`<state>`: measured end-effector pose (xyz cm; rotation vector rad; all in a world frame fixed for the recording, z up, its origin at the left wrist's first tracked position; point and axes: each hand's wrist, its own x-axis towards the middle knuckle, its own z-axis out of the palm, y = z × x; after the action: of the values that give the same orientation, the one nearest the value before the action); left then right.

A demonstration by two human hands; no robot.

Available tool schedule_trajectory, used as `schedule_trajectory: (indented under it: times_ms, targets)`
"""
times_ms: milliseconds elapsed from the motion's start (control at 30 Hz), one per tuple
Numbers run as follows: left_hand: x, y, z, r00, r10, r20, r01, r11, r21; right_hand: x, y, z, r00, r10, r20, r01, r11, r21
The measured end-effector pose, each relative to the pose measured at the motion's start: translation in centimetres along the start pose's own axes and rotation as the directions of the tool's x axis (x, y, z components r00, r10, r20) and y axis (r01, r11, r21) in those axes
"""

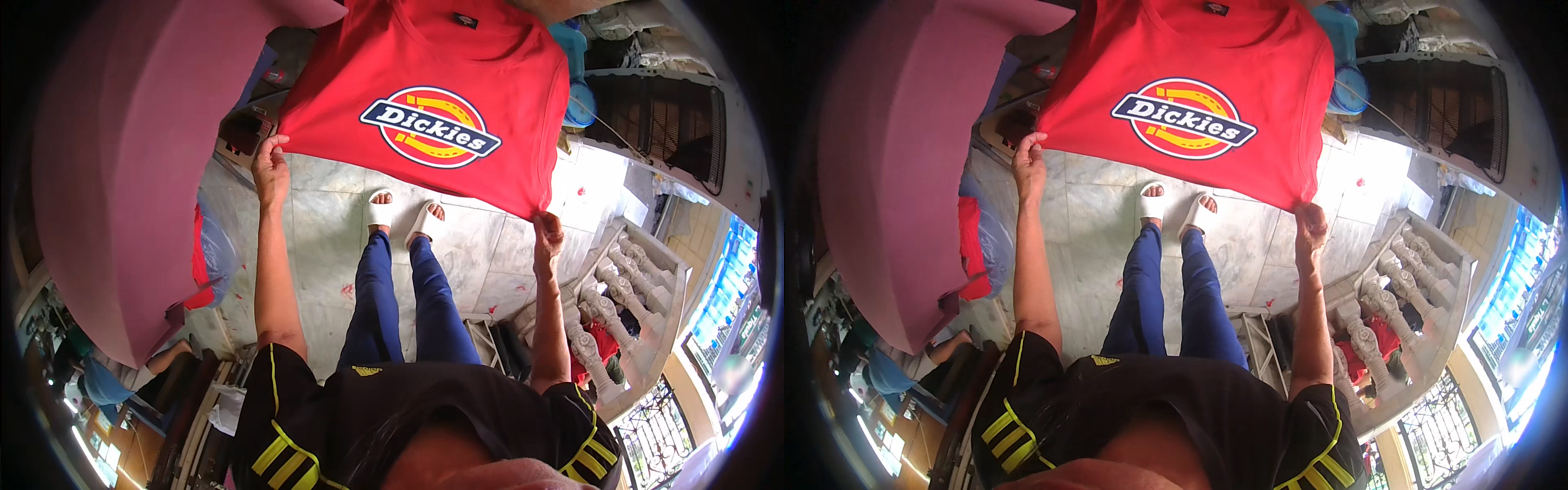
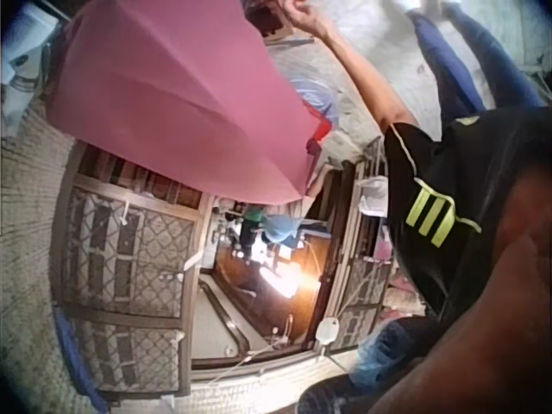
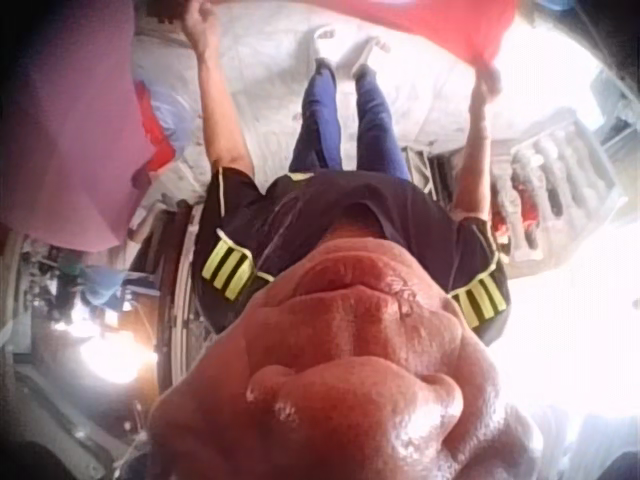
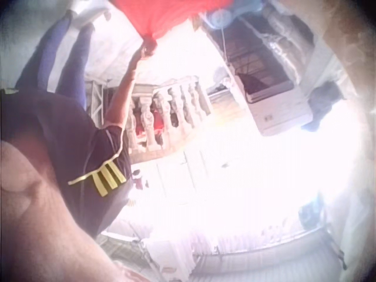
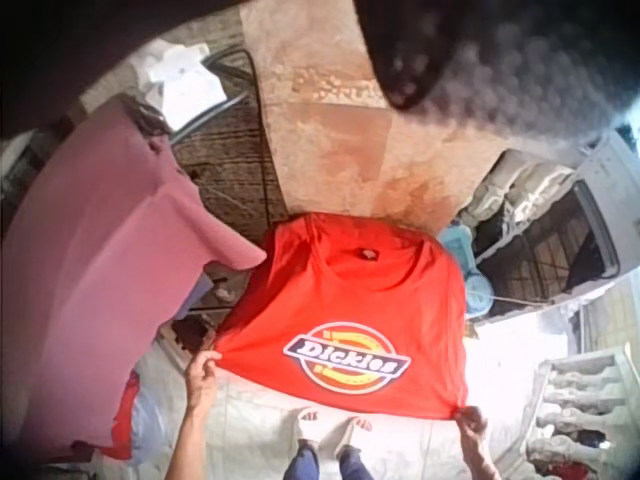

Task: The person irons a red t-shirt on a pink ironing board, smoothing the fabric and using the steam function. They flip the shirt to iron the back and then fold it neatly on the board.

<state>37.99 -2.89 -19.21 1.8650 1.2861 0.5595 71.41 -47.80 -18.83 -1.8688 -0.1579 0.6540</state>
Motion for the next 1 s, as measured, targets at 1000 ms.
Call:
schedule_trajectory:
  times_ms: [1000]
  targets:
    - [16.4, 6.5, 9.3, 0.939, 0.163, 0.303, -0.214, 0.966, 0.146, 2.4, -5.1, 6.7, 0.924, -0.344, 0.168, 0.361, 0.636, -0.682]
